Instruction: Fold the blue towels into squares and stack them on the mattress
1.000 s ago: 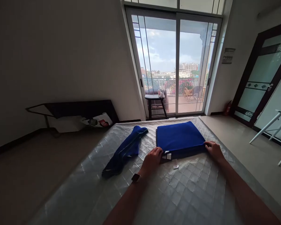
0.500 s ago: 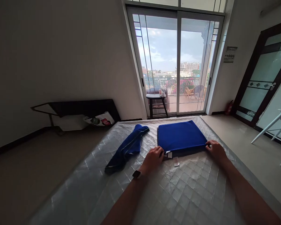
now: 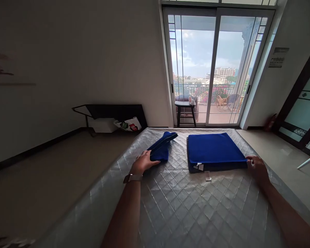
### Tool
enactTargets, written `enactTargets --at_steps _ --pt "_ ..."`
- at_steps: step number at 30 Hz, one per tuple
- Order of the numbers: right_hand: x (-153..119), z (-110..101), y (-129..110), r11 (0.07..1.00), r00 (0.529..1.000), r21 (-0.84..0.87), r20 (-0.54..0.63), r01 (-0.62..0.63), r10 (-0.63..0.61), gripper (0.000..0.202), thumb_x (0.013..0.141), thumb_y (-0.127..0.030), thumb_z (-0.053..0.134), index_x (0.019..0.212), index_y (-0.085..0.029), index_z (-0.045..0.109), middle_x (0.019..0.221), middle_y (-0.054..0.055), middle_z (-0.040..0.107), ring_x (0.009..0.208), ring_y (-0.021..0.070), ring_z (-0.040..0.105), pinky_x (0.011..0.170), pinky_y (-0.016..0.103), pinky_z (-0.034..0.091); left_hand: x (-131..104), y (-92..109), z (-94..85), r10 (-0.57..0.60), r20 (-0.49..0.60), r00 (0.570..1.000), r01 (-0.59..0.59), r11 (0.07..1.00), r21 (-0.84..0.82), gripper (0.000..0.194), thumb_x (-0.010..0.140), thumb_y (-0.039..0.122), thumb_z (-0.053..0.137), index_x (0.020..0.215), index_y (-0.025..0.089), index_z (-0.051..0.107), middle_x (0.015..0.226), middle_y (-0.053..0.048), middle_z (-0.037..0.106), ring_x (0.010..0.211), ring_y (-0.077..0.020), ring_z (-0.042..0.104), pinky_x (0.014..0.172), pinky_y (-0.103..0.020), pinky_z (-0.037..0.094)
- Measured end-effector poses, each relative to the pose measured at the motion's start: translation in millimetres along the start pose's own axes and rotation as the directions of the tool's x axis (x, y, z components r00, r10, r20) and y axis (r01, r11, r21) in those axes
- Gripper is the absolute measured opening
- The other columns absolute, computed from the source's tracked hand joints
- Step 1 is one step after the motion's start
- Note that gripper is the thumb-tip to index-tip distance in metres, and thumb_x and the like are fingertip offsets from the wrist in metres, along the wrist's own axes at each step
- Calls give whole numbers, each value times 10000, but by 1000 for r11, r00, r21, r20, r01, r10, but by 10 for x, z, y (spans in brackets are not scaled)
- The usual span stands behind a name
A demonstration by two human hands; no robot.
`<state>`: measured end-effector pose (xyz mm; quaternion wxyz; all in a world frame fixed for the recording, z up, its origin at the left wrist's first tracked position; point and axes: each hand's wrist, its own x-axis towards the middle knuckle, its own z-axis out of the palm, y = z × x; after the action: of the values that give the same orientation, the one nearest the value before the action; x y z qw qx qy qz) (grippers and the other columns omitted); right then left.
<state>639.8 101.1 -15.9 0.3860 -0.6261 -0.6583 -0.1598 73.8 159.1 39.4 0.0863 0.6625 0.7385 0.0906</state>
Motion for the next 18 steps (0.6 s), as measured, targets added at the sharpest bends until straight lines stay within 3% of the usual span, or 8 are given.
enactTargets --at_steps 4,9,12,15,18 --pt "6 -15 -12 1000 1000 3 22 -10 10 254 862 -352 413 842 -219 628 809 79 679 715 228 594 782 398 503 49 -134 76 -37 36 999 42 988 -149 957 623 632 749 1430 228 431 1468 -158 516 1307 -356 525 1038 -388 422" --pt "16 -37 -25 998 996 6 59 -65 64 260 859 -362 406 818 -236 630 836 87 678 780 244 607 836 401 498 53 -248 71 27 37 999 -6 877 -481 843 534 451 839 1295 214 566 1353 -146 626 1248 -340 576 1021 -401 455" --pt "19 -34 -23 996 994 9 59 -88 87 254 847 -361 413 811 -240 634 835 87 680 797 252 612 847 403 500 5 -262 16 46 34 998 -11 741 -672 749 572 378 814 1262 190 590 1189 -111 710 1062 -280 678 875 -354 539" --pt "20 -22 -11 996 994 13 56 -91 90 251 840 -358 420 806 -239 639 834 85 682 784 248 612 837 397 502 -67 -224 -73 -14 94 996 87 518 -851 655 627 294 768 1247 172 597 899 -39 739 769 -206 703 661 -292 555" --pt "18 -11 2 995 993 19 61 -99 98 255 837 -363 424 803 -238 644 834 84 686 765 242 611 822 389 502 -126 -174 -197 -123 27 992 79 444 -893 467 753 282 645 1205 171 601 743 7 684 613 -146 645 551 -248 523"
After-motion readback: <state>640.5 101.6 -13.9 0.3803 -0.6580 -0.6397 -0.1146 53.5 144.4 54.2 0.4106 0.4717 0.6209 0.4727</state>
